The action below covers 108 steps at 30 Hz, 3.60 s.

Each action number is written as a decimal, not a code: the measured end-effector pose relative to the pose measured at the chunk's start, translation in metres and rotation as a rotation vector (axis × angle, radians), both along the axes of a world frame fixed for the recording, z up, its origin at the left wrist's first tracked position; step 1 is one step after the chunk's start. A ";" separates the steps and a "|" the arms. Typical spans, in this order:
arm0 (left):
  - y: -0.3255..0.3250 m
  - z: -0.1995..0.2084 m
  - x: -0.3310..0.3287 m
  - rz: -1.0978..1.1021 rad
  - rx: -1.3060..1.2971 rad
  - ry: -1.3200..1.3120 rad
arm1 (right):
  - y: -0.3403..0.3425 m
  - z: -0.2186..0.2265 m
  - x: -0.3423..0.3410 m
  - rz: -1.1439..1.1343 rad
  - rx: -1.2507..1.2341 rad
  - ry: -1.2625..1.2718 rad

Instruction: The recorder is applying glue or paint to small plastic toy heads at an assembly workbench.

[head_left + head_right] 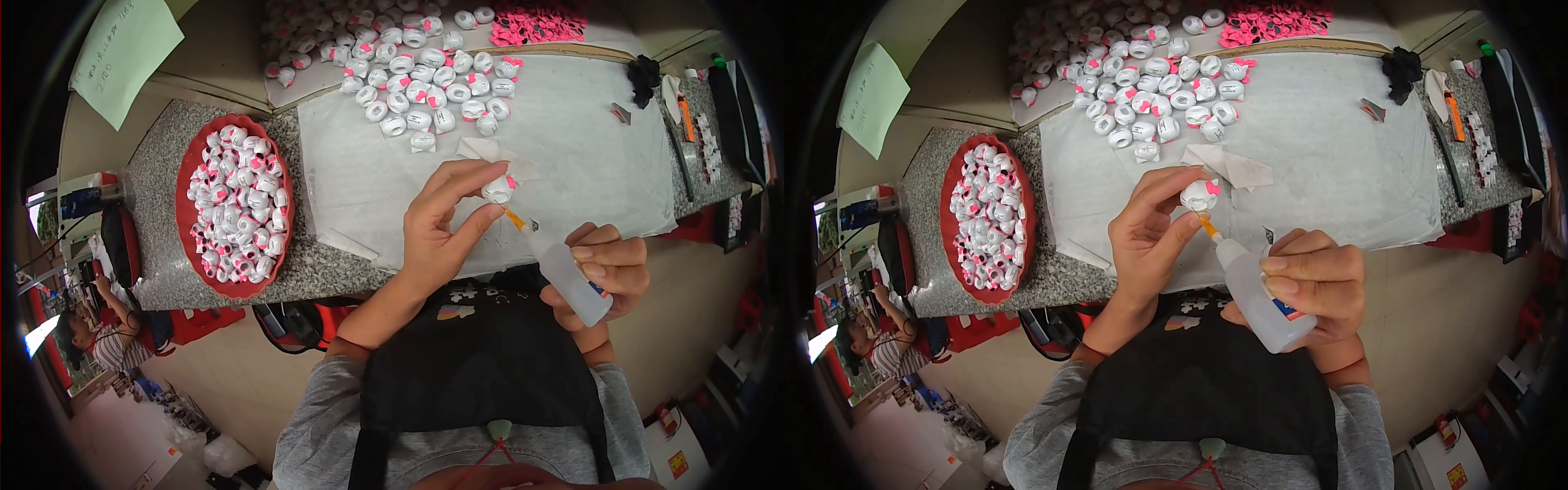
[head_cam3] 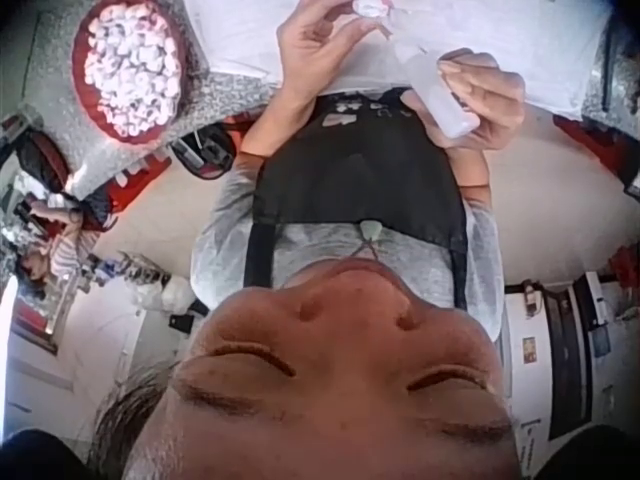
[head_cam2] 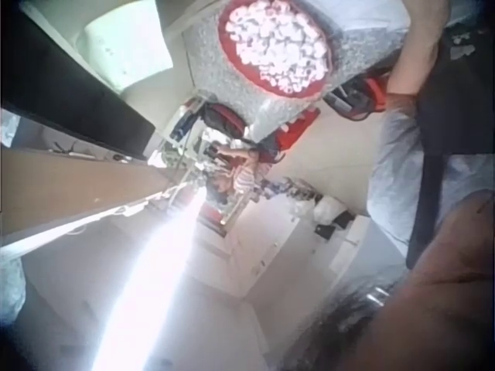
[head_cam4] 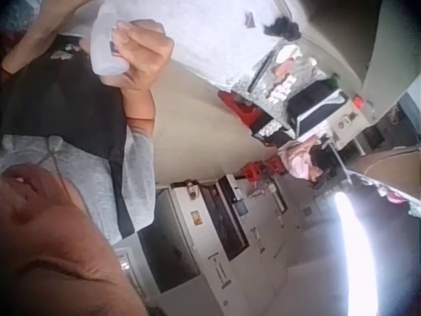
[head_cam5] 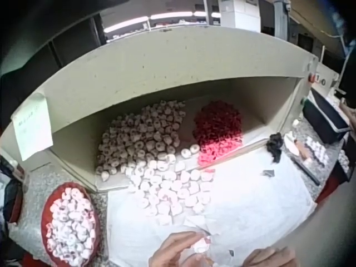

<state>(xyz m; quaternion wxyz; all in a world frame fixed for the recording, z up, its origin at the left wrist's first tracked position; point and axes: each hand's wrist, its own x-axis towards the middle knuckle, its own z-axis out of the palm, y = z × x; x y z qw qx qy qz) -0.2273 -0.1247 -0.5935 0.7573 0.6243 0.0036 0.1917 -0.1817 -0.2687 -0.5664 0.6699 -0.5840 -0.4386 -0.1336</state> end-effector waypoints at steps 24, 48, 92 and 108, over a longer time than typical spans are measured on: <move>0.004 0.000 0.000 0.066 -0.392 0.055 | 0.035 -0.030 0.148 -0.346 -0.886 -0.077; 0.003 0.000 -0.001 0.081 -0.277 0.045 | 0.025 -0.014 0.027 0.211 -0.092 1.002; 0.005 -0.003 -0.004 -0.229 -0.381 -0.014 | 0.018 -0.012 0.013 0.297 -0.161 0.902; 0.001 0.002 -0.004 -0.135 -0.179 0.017 | 0.015 -0.013 0.011 0.316 -0.102 0.973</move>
